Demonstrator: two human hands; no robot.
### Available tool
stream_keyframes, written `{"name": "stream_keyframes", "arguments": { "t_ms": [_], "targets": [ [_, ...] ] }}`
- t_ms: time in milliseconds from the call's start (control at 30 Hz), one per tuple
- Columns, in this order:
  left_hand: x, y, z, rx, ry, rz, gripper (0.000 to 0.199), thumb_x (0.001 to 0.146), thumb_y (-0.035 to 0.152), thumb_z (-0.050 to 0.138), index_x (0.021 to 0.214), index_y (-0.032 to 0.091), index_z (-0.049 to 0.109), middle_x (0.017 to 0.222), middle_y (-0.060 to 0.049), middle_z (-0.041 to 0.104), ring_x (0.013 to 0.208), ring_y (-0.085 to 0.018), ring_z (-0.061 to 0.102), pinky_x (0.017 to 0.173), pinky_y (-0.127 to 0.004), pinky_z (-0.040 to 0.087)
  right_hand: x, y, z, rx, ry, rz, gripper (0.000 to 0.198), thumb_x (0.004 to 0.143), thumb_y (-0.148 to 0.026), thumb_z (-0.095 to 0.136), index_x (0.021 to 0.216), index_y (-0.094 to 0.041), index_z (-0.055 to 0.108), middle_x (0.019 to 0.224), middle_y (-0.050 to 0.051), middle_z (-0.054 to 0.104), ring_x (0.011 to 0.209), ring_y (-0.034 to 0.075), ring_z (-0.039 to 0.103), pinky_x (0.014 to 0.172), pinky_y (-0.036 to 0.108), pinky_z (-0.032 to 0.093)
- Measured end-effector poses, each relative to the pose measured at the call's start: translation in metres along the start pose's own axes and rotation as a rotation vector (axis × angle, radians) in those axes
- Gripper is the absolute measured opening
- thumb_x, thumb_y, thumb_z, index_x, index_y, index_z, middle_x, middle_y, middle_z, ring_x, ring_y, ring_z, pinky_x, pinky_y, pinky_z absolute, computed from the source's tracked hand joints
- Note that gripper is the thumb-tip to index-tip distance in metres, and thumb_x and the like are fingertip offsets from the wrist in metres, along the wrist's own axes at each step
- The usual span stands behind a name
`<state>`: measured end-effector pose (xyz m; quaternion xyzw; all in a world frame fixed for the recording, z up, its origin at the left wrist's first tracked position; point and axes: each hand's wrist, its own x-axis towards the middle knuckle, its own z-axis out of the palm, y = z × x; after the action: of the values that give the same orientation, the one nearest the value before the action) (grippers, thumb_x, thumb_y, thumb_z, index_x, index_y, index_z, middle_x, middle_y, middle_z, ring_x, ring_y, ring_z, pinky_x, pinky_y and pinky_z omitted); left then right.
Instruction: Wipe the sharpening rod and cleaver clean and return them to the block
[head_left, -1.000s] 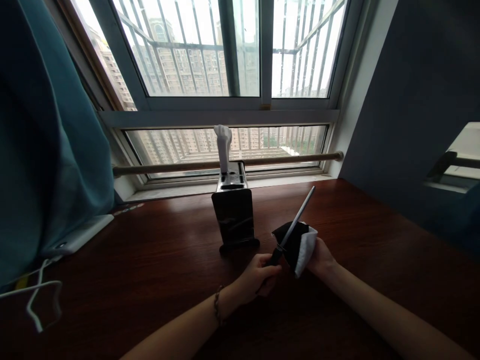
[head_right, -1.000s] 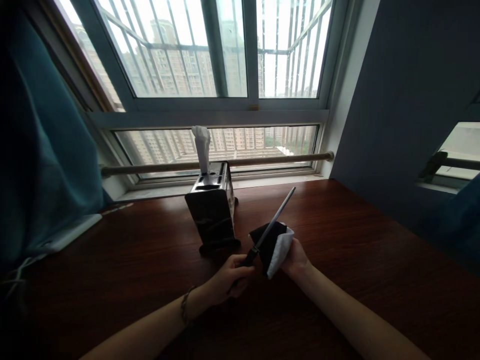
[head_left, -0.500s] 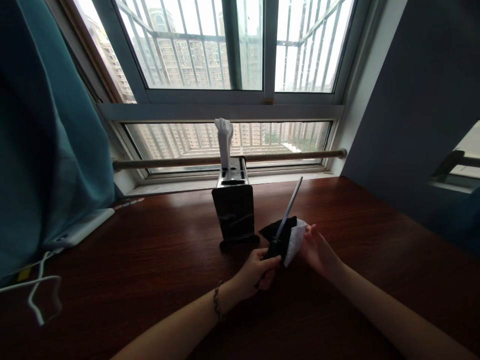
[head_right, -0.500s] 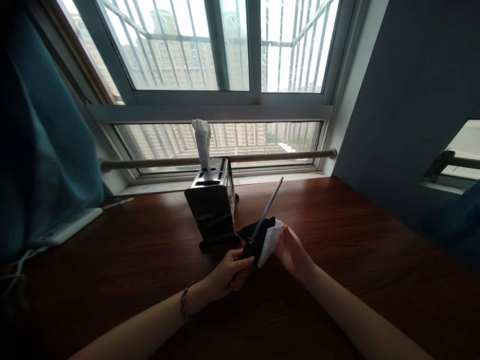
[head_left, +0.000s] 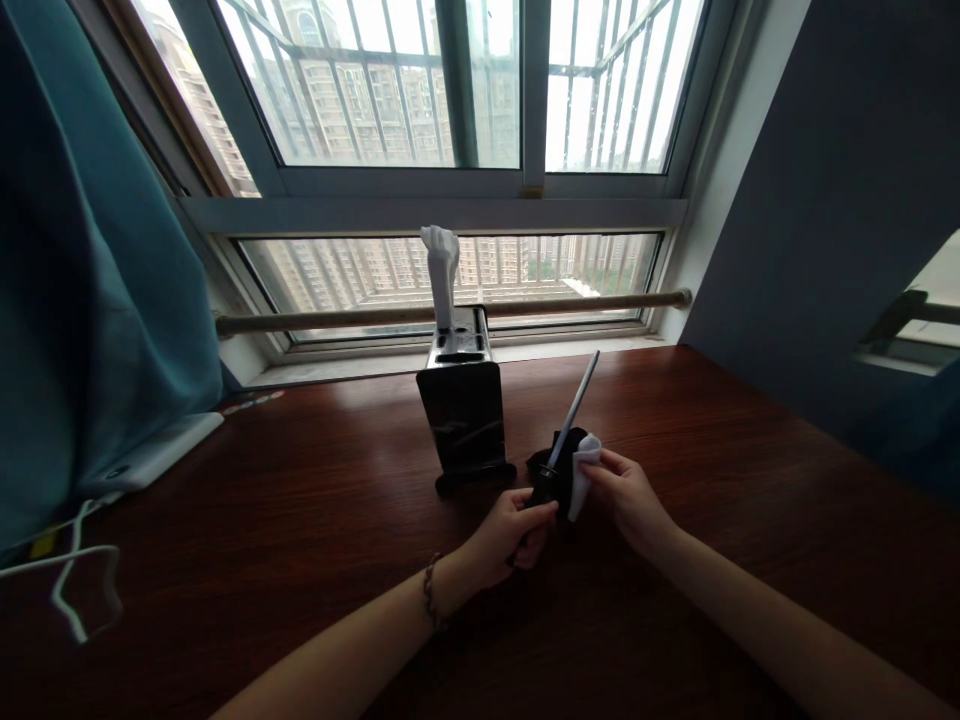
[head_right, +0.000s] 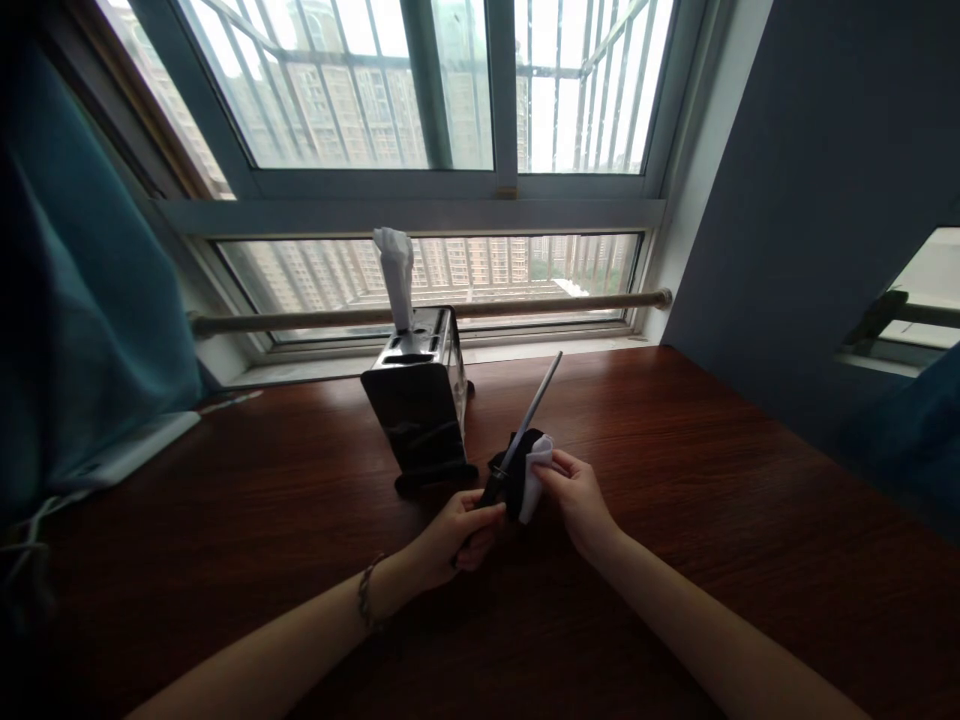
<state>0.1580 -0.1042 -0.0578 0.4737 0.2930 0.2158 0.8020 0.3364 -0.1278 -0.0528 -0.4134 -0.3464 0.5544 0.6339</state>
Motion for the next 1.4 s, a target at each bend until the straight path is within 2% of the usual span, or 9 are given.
{"name": "stream_keyframes", "arguments": {
  "t_ms": [100,233,367,567,700,800,933,1100,1400],
  "targets": [
    [0.001,0.0,-0.001,-0.041,0.009,0.011,0.03,0.075,0.04,0.062,0.074,0.016,0.045,0.046,0.009,0.032,0.033,-0.001,0.023,0.033,-0.016,0.013,0.015,0.001,-0.019,-0.147,0.251,-0.003,0.037,0.066,-0.031,0.067,0.097,-0.013,0.059,0.093,0.008,0.062,0.075,0.017,0.058,0.065,0.028,0.048],
    [0.0,0.002,0.001,-0.09,0.033,-0.012,0.03,0.074,0.037,0.063,0.073,0.016,0.043,0.047,0.009,0.031,0.033,-0.001,0.023,0.034,-0.016,0.012,0.032,-0.008,-0.045,-0.669,0.578,-0.161,0.056,0.059,-0.03,0.07,0.11,-0.016,0.051,0.115,0.013,0.049,0.085,0.022,0.054,0.068,0.031,0.043],
    [-0.001,0.003,0.002,-0.088,0.044,-0.015,0.029,0.074,0.037,0.063,0.074,0.016,0.043,0.047,0.009,0.032,0.033,-0.001,0.023,0.034,-0.016,0.011,0.031,-0.014,-0.05,-1.422,0.388,-0.215,0.051,0.078,-0.048,0.055,0.115,-0.013,0.048,0.097,0.013,0.058,0.081,0.026,0.056,0.064,0.033,0.036],
    [-0.001,0.001,0.001,-0.066,0.03,-0.003,0.027,0.076,0.036,0.062,0.074,0.016,0.044,0.045,0.009,0.032,0.033,-0.001,0.022,0.034,-0.016,0.012,0.029,-0.006,-0.051,-1.568,0.162,-0.112,0.021,0.076,-0.025,0.053,0.094,-0.014,0.059,0.087,0.012,0.062,0.081,0.026,0.058,0.066,0.032,0.037],
    [0.001,-0.001,0.0,-0.059,0.038,0.007,0.027,0.077,0.036,0.062,0.074,0.016,0.044,0.046,0.009,0.032,0.033,-0.001,0.023,0.033,-0.016,0.013,0.035,-0.012,-0.053,-1.223,0.293,-0.22,0.017,0.071,-0.019,0.053,0.086,-0.014,0.059,0.082,0.01,0.063,0.079,0.024,0.058,0.072,0.033,0.041],
    [0.001,-0.002,-0.002,-0.053,0.023,0.012,0.028,0.077,0.037,0.061,0.075,0.016,0.044,0.046,0.009,0.033,0.033,-0.001,0.023,0.033,-0.016,0.013,0.034,-0.022,-0.045,-0.453,0.297,-0.183,0.022,0.067,-0.017,0.057,0.088,-0.015,0.058,0.083,0.006,0.063,0.075,0.02,0.059,0.07,0.031,0.046],
    [0.002,-0.003,-0.002,-0.032,0.006,0.007,0.028,0.078,0.038,0.06,0.073,0.015,0.044,0.045,0.009,0.033,0.033,-0.002,0.024,0.031,-0.016,0.014,0.026,-0.027,-0.027,0.486,0.201,0.137,0.014,0.074,-0.011,0.045,0.078,-0.011,0.057,0.082,0.011,0.065,0.081,0.021,0.063,0.074,0.035,0.052],
    [0.002,-0.005,0.0,0.075,-0.001,0.02,0.027,0.077,0.038,0.061,0.073,0.015,0.045,0.042,0.009,0.036,0.03,-0.003,0.028,0.029,-0.016,0.017,0.013,-0.009,-0.006,0.582,0.11,0.33,0.02,0.076,0.005,0.046,0.085,-0.006,0.06,0.08,0.009,0.065,0.071,0.012,0.064,0.064,0.018,0.053],
    [-0.006,-0.002,0.008,0.306,-0.046,0.068,0.027,0.076,0.037,0.061,0.071,0.014,0.046,0.04,0.008,0.039,0.03,-0.004,0.032,0.029,-0.016,0.02,0.008,-0.002,-0.006,0.405,-0.16,0.17,0.008,0.073,-0.013,0.066,0.08,-0.012,0.063,0.072,0.003,0.061,0.065,0.014,0.058,0.063,0.028,0.052]
  ]
}}
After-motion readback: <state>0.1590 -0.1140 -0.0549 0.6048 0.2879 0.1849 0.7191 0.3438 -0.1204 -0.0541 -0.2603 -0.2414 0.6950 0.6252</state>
